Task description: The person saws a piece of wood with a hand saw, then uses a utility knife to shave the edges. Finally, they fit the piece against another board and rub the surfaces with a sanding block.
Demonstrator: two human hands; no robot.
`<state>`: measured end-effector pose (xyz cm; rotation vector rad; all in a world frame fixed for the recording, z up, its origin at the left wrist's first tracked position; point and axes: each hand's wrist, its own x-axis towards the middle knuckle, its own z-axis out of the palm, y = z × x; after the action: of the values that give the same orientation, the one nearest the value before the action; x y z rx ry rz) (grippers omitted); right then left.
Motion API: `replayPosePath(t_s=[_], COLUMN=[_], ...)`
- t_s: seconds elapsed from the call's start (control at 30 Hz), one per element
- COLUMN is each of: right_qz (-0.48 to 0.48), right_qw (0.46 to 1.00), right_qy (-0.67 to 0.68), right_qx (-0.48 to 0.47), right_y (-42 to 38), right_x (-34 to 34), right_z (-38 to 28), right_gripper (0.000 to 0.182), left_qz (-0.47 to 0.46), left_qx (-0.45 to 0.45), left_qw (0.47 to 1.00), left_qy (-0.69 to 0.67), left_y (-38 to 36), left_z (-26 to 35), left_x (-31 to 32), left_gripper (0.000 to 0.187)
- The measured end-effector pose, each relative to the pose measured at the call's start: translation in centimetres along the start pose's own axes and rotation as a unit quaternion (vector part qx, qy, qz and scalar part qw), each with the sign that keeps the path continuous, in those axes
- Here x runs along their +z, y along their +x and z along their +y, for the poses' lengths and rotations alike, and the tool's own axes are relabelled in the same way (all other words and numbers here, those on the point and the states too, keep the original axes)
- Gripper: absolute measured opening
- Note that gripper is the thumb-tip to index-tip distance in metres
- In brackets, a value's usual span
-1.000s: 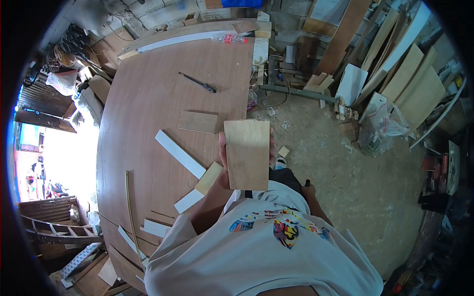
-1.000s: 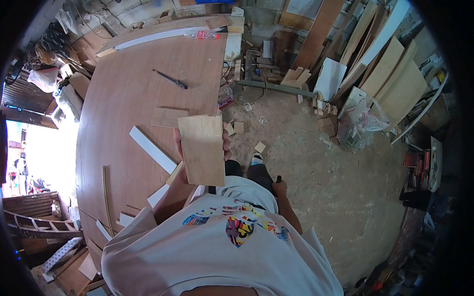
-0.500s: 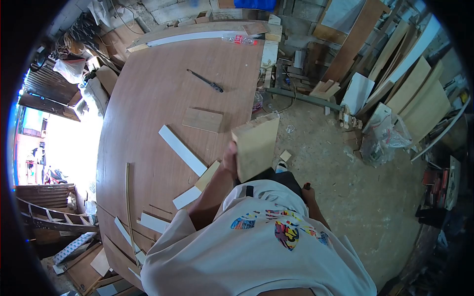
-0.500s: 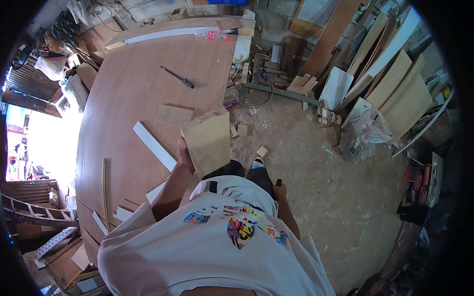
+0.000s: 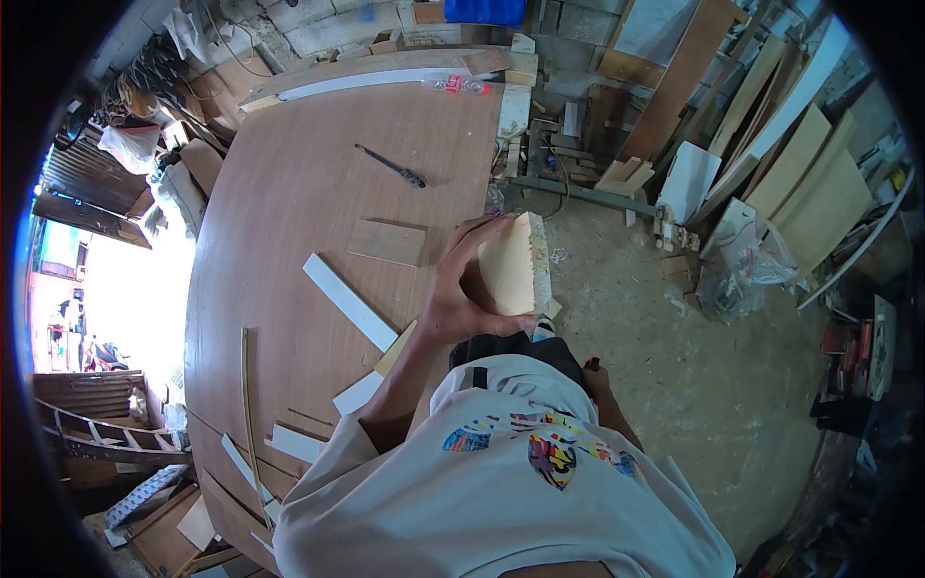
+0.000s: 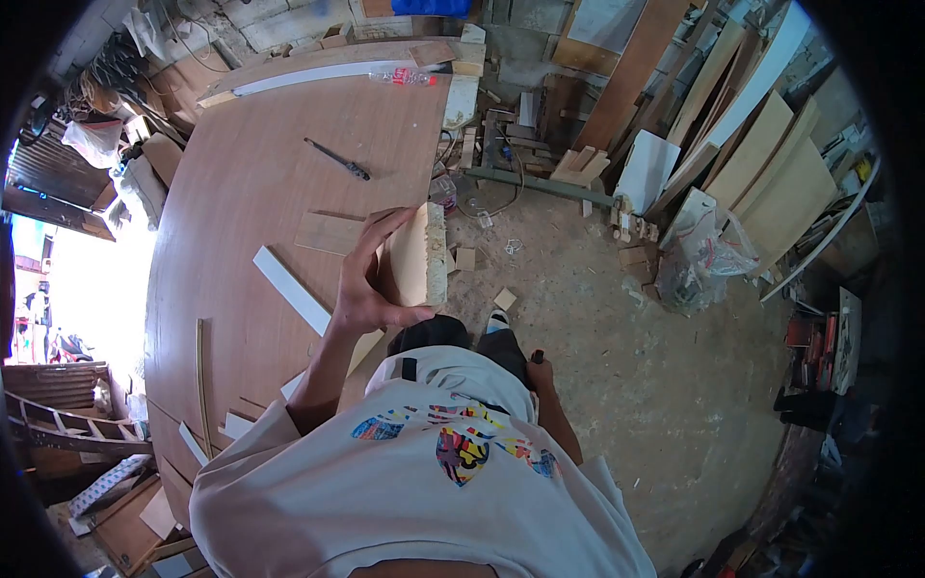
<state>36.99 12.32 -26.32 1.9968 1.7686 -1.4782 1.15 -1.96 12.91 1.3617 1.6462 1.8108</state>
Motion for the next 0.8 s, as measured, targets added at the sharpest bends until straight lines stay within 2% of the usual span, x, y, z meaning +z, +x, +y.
replayPosePath(t_s=[0.17,0.23,0.37,0.67,0.8], right_qz=[-0.007,0.030,0.033,0.021,0.010], right_qw=[1.000,0.999,0.999,1.000,1.000], right_qy=[-0.007,-0.015,0.011,-0.019,-0.012], right_qx=[-0.006,-0.009,-0.021,-0.010,-0.005], right_y=[-0.3,-0.9,0.2,0.2,-0.5], right_x=[-0.2,-0.2,0.4,0.3,-0.1], right_z=[-0.4,-0.8,0.4,0.3,-0.4], right_gripper=[0.029,0.027,0.027,0.027,0.028], left_qz=[-0.002,0.004,0.005,-0.007,0.024], left_qx=[-0.012,0.000,0.003,0.017,0.029], left_qw=[1.000,1.000,1.000,0.999,0.999], left_qy=[-0.009,-0.004,0.012,0.030,0.000], left_y=[-0.3,-0.5,-0.8,-1.1,-1.1], left_z=[-0.5,-1.1,-1.6,-1.5,-2.0], left_x=[0.1,0.1,0.1,0.2,0.4], left_gripper=[0.105,0.106,0.106,0.111,0.112])
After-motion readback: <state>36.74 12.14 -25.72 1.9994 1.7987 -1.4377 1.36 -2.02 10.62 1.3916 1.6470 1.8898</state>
